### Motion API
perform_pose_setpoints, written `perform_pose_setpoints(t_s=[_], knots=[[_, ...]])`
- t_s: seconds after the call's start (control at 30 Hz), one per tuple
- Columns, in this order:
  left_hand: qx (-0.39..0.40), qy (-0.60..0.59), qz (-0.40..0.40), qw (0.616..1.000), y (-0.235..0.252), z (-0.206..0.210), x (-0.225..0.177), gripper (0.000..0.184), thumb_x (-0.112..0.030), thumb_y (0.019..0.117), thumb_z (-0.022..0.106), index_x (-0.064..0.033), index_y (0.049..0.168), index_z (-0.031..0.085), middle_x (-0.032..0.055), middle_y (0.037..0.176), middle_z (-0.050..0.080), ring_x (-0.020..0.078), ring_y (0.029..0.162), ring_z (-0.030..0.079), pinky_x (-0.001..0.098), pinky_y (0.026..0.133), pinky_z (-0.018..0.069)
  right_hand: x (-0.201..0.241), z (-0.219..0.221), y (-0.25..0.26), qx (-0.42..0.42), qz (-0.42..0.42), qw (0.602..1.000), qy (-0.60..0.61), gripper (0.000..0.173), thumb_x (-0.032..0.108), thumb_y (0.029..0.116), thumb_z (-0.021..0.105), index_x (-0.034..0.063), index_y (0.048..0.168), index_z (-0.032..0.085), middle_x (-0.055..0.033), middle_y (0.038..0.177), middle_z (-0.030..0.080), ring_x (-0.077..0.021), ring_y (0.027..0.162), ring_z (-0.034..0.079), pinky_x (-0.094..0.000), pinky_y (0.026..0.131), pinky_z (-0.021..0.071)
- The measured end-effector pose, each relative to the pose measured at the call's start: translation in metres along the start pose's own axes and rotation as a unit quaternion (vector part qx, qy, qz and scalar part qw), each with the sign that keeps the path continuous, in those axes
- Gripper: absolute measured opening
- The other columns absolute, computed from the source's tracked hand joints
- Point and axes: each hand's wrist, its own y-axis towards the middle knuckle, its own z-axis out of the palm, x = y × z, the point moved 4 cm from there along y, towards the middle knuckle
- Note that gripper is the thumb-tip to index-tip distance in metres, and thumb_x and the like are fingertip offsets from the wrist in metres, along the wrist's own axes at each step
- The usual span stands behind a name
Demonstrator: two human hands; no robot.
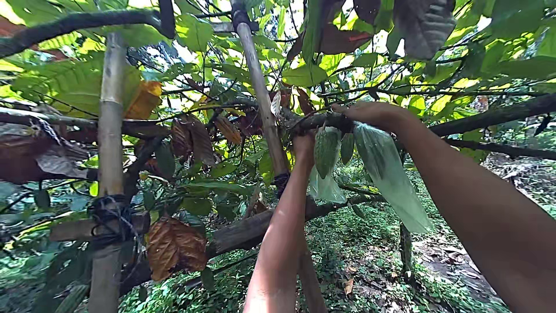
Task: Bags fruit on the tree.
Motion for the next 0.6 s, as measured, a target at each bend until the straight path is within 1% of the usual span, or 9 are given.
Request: perform_pose_setpoints(t_s=[0.1, 0.17, 0.3, 0.37, 0.4, 0.43, 0.47, 0.53, 0.6], knots=[[0.009, -0.048, 0.025, 0.998, -0.003, 0.002, 0.0, 0.043, -0.004, 0.1012, 0.058, 0.0091, 0.141, 0.047, 0.0235, 0.137, 0.055, 0.0218, 0.123, 0.053, 0.0344, 0.107, 0.041, 0.001, 0.001, 0.0, -0.002, -0.002, 1.0, 0.014, 0.061, 0.051, 0.1091, 0.034, 0.0007, 0.116, 0.068, -0.0163, 0.106, 0.068, -0.0256, 0.096, 0.065, -0.0505, 0.088, 0.0502], [0.017, -0.075, 0.056, 0.995, 0.002, 0.006, 0.01, 0.039, -0.004, 0.0988, 0.063, 0.0071, 0.134, 0.052, 0.0171, 0.126, 0.06, 0.0132, 0.11, 0.057, 0.028, 0.098, 0.0468, 0.004, -0.001, -0.001, -0.039, -0.01, 0.999, 0.015, 0.046, 0.038, 0.1092, 0.045, -0.0015, 0.107, 0.069, -0.0178, 0.102, 0.067, -0.027, 0.094, 0.063, -0.0529, 0.087, 0.0488], [0.043, -0.088, 0.094, 0.991, 0.008, 0.006, 0.023, 0.028, -0.011, 0.1006, 0.063, 0.0043, 0.124, 0.061, 0.0112, 0.114, 0.067, 0.0078, 0.101, 0.061, 0.0274, 0.094, 0.0495, -0.005, -0.015, 0.014, -0.166, -0.098, 0.981, 0.018, 0.03, 0.03, 0.0963, 0.071, -0.0008, 0.095, 0.072, -0.0149, 0.089, 0.068, -0.024, 0.082, 0.061, -0.0521, 0.08, 0.0484], [0.065, -0.081, 0.091, 0.99, 0.006, 0.006, 0.028, 0.029, -0.016, 0.1028, 0.061, 0.0021, 0.125, 0.061, 0.0093, 0.114, 0.067, 0.0069, 0.102, 0.062, 0.0272, 0.094, 0.0505, -0.007, -0.02, 0.011, -0.185, -0.14, 0.972, 0.047, 0.025, 0.022, 0.0921, 0.076, -0.0009, 0.1, 0.071, -0.0125, 0.092, 0.07, -0.0196, 0.083, 0.064, -0.0455, 0.081, 0.0517], [0.071, -0.075, 0.089, 0.991, 0.005, 0.006, 0.029, 0.027, -0.016, 0.1035, 0.059, 0.0023, 0.123, 0.061, 0.0091, 0.111, 0.067, 0.0072, 0.099, 0.061, 0.0277, 0.092, 0.0511, -0.006, -0.019, 0.008, -0.153, -0.161, 0.973, 0.062, 0.02, 0.011, 0.0921, 0.074, -0.0017, 0.107, 0.068, -0.0133, 0.1, 0.069, -0.0183, 0.088, 0.066, -0.0411, 0.084, 0.0542], [0.077, -0.073, 0.084, 0.991, 0.004, 0.005, 0.03, 0.027, -0.016, 0.1037, 0.059, 0.003, 0.122, 0.062, 0.01, 0.108, 0.067, 0.0087, 0.097, 0.062, 0.0293, 0.09, 0.0515, -0.003, -0.015, 0.003, -0.099, -0.161, 0.979, 0.073, 0.026, 0.0, 0.0938, 0.065, -0.0017, 0.119, 0.063, -0.0147, 0.113, 0.067, -0.0179, 0.098, 0.066, -0.0379, 0.091, 0.055], [0.081, -0.082, 0.08, 0.99, 0.003, 0.005, 0.03, 0.024, -0.015, 0.103, 0.059, 0.0024, 0.119, 0.062, 0.0084, 0.103, 0.066, 0.0083, 0.092, 0.062, 0.0292, 0.086, 0.0524, -0.001, -0.011, 0.0, -0.057, -0.147, 0.984, 0.083, 0.03, -0.003, 0.0965, 0.058, -0.0003, 0.126, 0.062, -0.0147, 0.119, 0.066, -0.017, 0.102, 0.065, -0.0363, 0.092, 0.054], [0.087, -0.126, 0.082, 0.985, 0.001, 0.007, 0.026, 0.016, -0.01, 0.1012, 0.059, 0.0012, 0.112, 0.063, 0.0027, 0.092, 0.064, 0.0033, 0.081, 0.06, 0.0245, 0.077, 0.0528, 0.001, -0.005, -0.005, -0.003, -0.104, 0.989, 0.105, 0.026, 0.005, 0.1048, 0.051, 0.0046, 0.127, 0.065, -0.0087, 0.112, 0.068, -0.0104, 0.093, 0.064, -0.031, 0.084, 0.0541], [0.092, -0.115, 0.088, 0.985, -0.002, 0.008, 0.016, 0.017, -0.008, 0.1018, 0.057, 0.0027, 0.115, 0.06, 0.003, 0.093, 0.061, 0.0023, 0.082, 0.058, 0.022, 0.076, 0.0508, -0.002, -0.005, -0.006, 0.039, -0.08, 0.987, 0.133, 0.028, 0.013, 0.1086, 0.046, 0.0082, 0.131, 0.063, -0.0051, 0.109, 0.067, -0.007, 0.088, 0.063, -0.0275, 0.08, 0.0547]])
